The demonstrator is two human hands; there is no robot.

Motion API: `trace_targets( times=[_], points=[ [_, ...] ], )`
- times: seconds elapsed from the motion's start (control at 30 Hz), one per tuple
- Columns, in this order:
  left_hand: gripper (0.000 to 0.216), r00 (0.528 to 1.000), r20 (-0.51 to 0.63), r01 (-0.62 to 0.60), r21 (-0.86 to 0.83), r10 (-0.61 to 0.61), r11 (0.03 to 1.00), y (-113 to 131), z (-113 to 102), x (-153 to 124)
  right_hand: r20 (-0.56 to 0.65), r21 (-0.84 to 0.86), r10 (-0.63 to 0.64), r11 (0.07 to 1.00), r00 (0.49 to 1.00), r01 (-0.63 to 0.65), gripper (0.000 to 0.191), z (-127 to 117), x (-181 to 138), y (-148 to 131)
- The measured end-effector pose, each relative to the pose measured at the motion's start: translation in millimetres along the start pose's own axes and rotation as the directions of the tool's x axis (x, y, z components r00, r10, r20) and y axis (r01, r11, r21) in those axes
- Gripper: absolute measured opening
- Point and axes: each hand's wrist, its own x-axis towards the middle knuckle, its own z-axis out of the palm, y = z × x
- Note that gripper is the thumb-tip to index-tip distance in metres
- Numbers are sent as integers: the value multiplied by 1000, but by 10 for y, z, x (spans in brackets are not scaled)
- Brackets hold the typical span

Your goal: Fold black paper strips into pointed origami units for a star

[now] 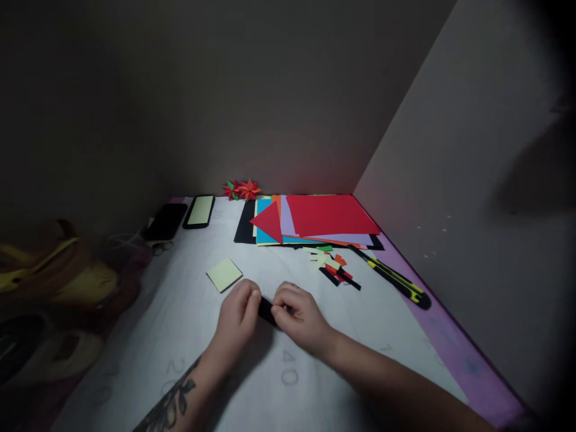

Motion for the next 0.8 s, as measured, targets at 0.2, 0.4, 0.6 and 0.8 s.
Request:
trace_targets(
  times=[0.2,0.4,0.6,0.8],
  points=[
    [25,930,-260,204,-223,-259,953,-81,-152,92,-102,11,-6,1000,995,7,18,-75,-41,41],
    [31,926,-102,299,-394,-364,869,-83,-50,68,-100,19,-17,1000,995,18,33,-44,-66,23],
    [33,941,-47,300,-348,-336,888,-43,-26,42,-98,15,-34,999,995,35,37,-24,-76,65],
    [36,971,21,234,-284,-238,930,20,-81,68,-161,-60,-7,998,987,-3,10,-54,-48,98]
  ],
)
